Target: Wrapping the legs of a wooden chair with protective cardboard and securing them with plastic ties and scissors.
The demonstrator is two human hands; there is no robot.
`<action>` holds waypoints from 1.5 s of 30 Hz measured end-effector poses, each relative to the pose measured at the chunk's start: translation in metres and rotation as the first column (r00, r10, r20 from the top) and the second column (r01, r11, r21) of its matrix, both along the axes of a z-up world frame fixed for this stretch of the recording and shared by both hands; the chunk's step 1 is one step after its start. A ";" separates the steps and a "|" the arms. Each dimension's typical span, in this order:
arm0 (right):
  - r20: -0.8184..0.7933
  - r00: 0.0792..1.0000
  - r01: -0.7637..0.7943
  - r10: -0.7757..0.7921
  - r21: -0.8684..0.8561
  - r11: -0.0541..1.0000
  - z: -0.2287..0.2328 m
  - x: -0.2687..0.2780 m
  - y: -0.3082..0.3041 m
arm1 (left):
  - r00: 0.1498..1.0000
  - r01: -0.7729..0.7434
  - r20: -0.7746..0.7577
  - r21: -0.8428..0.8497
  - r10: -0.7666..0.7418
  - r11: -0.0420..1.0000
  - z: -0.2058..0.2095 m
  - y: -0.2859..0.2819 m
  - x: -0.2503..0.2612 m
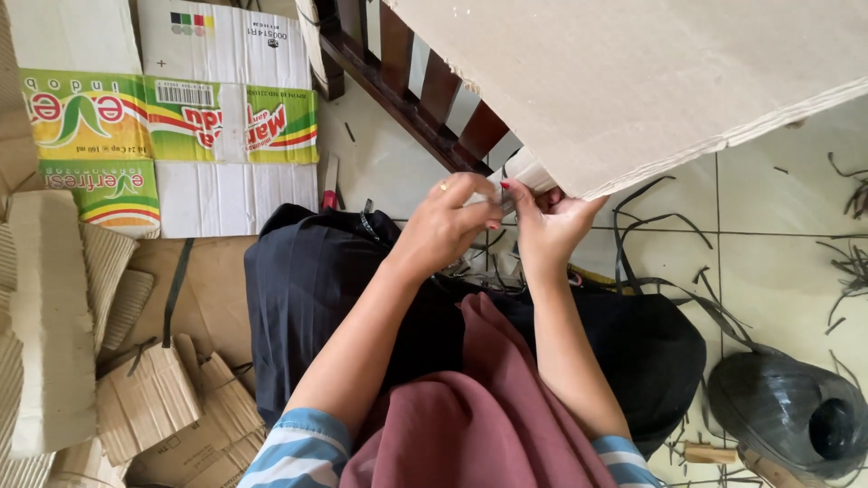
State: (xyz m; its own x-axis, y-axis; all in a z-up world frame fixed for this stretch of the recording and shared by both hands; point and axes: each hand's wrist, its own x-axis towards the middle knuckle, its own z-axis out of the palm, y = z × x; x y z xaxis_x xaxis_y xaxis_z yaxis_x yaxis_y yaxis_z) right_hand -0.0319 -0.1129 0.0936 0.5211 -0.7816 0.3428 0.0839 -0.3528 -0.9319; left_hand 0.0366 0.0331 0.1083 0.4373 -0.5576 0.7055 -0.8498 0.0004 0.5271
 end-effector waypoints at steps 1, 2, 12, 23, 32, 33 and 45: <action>-0.001 1.000 0.002 -0.002 0.001 1.000 -0.016 -0.005 -0.008 | 1.000 0.002 -0.001 0.001 -0.002 1.000 -0.003 -0.006 -0.001; 0.057 0.997 -0.045 0.047 -0.035 0.998 -0.031 -0.010 -0.017 | 0.997 0.062 -0.040 -0.109 -0.067 0.992 -0.005 -0.013 -0.001; 0.052 0.989 -0.081 0.138 -0.597 0.798 0.010 -0.054 -0.008 | 0.970 0.157 -0.131 -0.313 -0.206 0.937 -0.002 -0.036 -0.004; -0.067 0.844 -0.438 0.533 -0.659 0.611 0.049 -0.040 0.005 | 0.999 -0.007 -0.039 -0.450 -0.012 0.893 -0.029 -0.062 -0.011; -0.099 0.849 -0.442 0.520 -0.672 0.594 0.052 -0.055 0.001 | 0.992 -0.050 -0.124 -0.578 -0.028 0.815 -0.026 -0.068 -0.014; -0.069 0.866 -0.400 0.496 -0.690 0.603 0.055 -0.057 -0.003 | 0.990 -0.006 -0.118 -0.576 -0.076 0.817 -0.028 -0.067 -0.013; -0.174 0.895 -0.363 0.411 -0.819 0.443 0.062 -0.038 -0.027 | 0.994 0.095 0.090 -0.456 -0.060 0.885 -0.024 -0.050 0.004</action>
State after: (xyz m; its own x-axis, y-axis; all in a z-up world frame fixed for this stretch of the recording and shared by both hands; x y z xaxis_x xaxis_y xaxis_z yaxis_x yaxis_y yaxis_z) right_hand -0.0699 -0.1394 0.1555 0.6610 0.1409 0.7371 0.4455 -0.8640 -0.2344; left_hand 0.0404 -0.0171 0.0848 0.3450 -0.1936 0.9184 -0.8723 0.2951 0.3898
